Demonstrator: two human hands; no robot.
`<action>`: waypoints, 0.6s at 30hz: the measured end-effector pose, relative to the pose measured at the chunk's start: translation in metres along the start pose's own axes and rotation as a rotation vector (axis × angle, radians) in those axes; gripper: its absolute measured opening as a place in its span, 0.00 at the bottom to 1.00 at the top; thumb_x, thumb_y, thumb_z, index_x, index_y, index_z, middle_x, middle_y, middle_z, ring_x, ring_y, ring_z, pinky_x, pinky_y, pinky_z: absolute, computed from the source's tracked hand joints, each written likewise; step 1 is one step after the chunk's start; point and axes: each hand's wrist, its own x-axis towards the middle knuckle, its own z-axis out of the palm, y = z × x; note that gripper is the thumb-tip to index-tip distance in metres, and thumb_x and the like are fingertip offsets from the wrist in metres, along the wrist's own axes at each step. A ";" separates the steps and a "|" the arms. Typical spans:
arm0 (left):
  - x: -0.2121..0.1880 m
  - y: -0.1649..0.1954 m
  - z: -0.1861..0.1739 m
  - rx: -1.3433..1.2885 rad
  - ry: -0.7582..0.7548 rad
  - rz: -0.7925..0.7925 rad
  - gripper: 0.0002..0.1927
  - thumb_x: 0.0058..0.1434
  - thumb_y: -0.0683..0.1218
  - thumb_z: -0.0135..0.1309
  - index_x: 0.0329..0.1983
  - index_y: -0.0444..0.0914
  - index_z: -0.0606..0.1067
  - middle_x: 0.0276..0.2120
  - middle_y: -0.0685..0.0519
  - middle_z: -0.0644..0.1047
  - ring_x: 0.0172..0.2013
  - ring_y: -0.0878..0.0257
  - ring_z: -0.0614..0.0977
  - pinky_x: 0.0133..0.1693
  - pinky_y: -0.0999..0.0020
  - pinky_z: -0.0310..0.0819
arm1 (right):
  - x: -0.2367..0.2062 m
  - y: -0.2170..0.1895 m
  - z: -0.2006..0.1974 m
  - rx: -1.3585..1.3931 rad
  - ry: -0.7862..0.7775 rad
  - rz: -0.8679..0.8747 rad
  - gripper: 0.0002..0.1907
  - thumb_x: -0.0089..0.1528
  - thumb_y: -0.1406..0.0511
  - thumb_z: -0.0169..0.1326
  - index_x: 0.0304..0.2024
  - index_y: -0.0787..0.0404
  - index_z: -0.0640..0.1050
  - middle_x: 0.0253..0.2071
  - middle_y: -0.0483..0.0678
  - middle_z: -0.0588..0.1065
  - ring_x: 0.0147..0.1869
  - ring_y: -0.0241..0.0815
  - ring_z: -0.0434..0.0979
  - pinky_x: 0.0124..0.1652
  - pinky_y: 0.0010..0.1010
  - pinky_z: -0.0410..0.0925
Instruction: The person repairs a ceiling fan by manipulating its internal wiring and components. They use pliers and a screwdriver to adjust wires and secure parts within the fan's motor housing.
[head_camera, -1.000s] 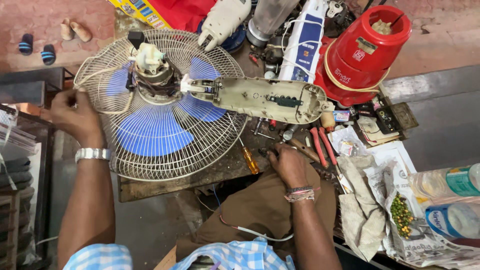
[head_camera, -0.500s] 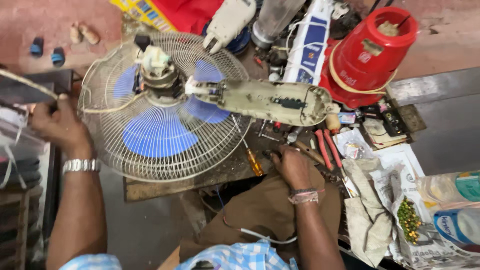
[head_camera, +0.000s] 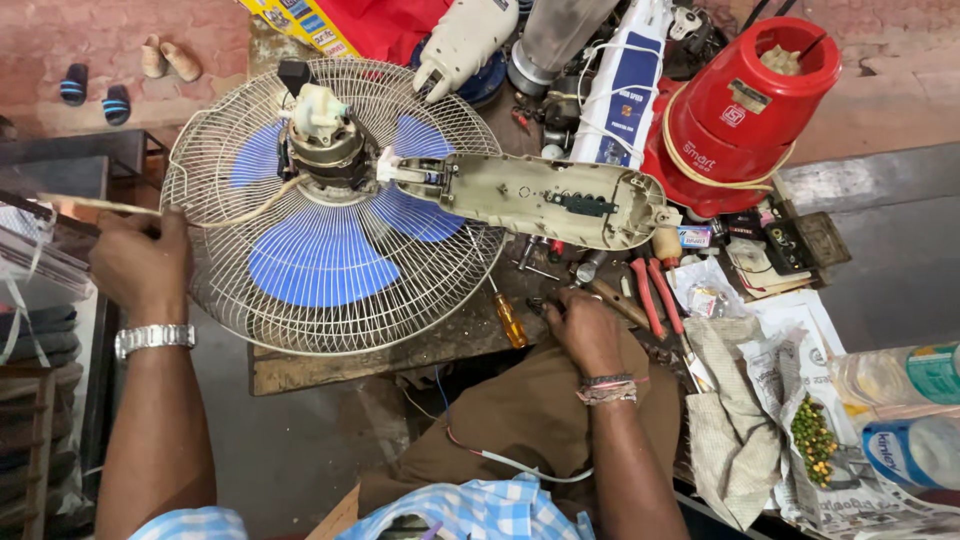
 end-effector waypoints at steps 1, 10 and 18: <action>-0.002 0.005 -0.005 0.017 -0.022 0.019 0.17 0.66 0.52 0.66 0.34 0.33 0.80 0.29 0.41 0.80 0.30 0.45 0.81 0.35 0.53 0.75 | 0.000 0.000 0.000 -0.003 -0.005 0.003 0.15 0.59 0.56 0.60 0.41 0.58 0.81 0.38 0.55 0.80 0.44 0.58 0.80 0.42 0.48 0.71; -0.008 0.124 -0.008 -0.324 0.009 0.463 0.04 0.69 0.40 0.61 0.46 0.39 0.83 0.37 0.48 0.82 0.33 0.54 0.81 0.36 0.59 0.74 | -0.002 -0.001 -0.005 0.115 0.082 -0.040 0.13 0.57 0.58 0.60 0.38 0.60 0.79 0.36 0.56 0.79 0.43 0.60 0.79 0.40 0.49 0.70; -0.008 0.213 0.013 -0.431 -0.045 0.871 0.14 0.64 0.49 0.69 0.49 0.39 0.81 0.47 0.52 0.80 0.57 0.52 0.76 0.58 0.51 0.65 | -0.004 0.005 -0.002 0.162 0.122 0.033 0.16 0.63 0.55 0.57 0.34 0.61 0.77 0.32 0.58 0.77 0.38 0.61 0.78 0.36 0.50 0.67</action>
